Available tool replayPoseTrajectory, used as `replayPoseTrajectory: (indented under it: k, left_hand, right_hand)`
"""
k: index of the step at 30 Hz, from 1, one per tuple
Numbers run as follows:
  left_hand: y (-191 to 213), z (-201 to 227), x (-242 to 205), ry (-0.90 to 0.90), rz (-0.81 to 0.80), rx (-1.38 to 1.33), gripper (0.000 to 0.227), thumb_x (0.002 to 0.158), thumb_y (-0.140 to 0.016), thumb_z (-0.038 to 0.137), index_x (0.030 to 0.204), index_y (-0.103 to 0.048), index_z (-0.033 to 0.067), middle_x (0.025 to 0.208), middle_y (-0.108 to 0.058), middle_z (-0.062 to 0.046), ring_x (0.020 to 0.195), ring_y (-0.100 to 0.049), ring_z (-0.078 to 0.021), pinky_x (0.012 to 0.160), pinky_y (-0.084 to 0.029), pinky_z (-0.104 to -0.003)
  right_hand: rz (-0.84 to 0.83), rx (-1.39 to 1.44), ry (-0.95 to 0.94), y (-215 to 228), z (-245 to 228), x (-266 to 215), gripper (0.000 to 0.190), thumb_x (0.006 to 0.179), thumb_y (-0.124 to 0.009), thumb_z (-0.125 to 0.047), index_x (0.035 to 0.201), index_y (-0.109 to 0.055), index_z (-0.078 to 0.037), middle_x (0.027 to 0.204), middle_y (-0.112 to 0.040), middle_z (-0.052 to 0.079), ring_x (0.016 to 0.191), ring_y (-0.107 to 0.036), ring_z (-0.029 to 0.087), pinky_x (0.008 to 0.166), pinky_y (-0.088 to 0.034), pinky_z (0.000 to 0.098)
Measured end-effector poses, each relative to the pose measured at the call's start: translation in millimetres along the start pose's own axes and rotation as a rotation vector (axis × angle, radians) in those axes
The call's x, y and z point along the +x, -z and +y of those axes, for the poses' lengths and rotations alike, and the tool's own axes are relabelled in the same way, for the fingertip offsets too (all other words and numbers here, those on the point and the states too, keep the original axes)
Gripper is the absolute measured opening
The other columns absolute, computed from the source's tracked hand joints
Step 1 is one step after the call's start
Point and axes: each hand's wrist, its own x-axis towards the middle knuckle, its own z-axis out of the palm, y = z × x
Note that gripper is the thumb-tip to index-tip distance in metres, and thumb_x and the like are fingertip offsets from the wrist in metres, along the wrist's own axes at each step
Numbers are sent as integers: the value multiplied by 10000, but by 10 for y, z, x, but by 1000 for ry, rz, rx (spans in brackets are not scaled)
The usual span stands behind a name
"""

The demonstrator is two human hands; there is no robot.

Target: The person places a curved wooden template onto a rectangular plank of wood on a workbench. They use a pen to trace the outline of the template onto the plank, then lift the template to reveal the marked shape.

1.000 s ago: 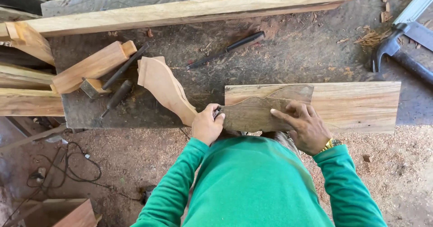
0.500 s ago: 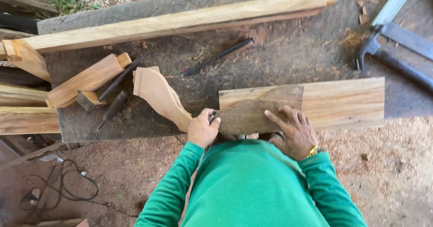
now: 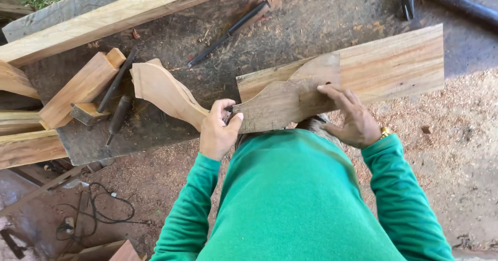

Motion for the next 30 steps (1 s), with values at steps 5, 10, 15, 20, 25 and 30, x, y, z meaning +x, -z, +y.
replayPoseTrajectory:
  k: [5, 10, 15, 20, 25, 30]
  left_hand:
    - [184, 361, -290, -152, -29, -73, 352, 865, -661, 239, 1212, -669, 181, 848, -761, -163, 929, -742, -344, 805, -556, -479]
    - [184, 704, -514, -366, -133, -165, 319, 891, -642, 241, 1203, -665, 177, 942, -773, -216, 918, -763, -376, 750, -581, -482]
    - [-34, 1191, -706, -622, -231, -287, 349, 908, -675, 289, 1226, -623, 154, 898, -754, -183, 853, -762, -390, 681, -605, -497]
    - [-252, 1509, -586, -890, -508, -314, 741, 907, -550, 583, 1433, -362, 97, 1010, -703, -104, 818, -753, -210, 742, -697, -346]
    - [-679, 1077, -4, -769, -157, -65, 422, 903, -692, 416, 1194, -645, 113, 758, -642, -5, 587, -584, -114, 483, -467, -264]
    - [-1026, 496, 235, -641, -100, 109, 308, 885, -698, 355, 1071, -665, 111, 876, -692, -29, 705, -674, -197, 602, -534, -339]
  right_hand:
    - [45, 67, 23, 36, -78, -24, 860, 725, -862, -418, 1479, -556, -139, 1422, -556, 158, 1305, -535, 421, 1090, -417, 547]
    - [244, -223, 92, -87, -379, -36, 971, 684, -818, -691, 1439, -578, -129, 1362, -511, 151, 1230, -542, 392, 1056, -463, 491]
    - [527, -259, 64, -344, -328, -221, 872, 711, -828, -596, 1322, -610, -14, 1251, -590, 170, 1108, -633, 352, 893, -574, 420]
    - [649, 126, -2, -355, -203, -530, 688, 1039, -431, -609, 1263, -550, 30, 1054, -534, 118, 892, -551, 184, 706, -538, 308]
    - [878, 483, -320, -141, -263, -496, 210, 1085, -587, 34, 1280, -515, 58, 1172, -624, 224, 933, -682, 280, 777, -653, 333]
    - [904, 958, -627, 50, 186, -628, 214, 1052, -584, -72, 1265, -574, -57, 999, -667, 71, 767, -679, 164, 719, -624, 263]
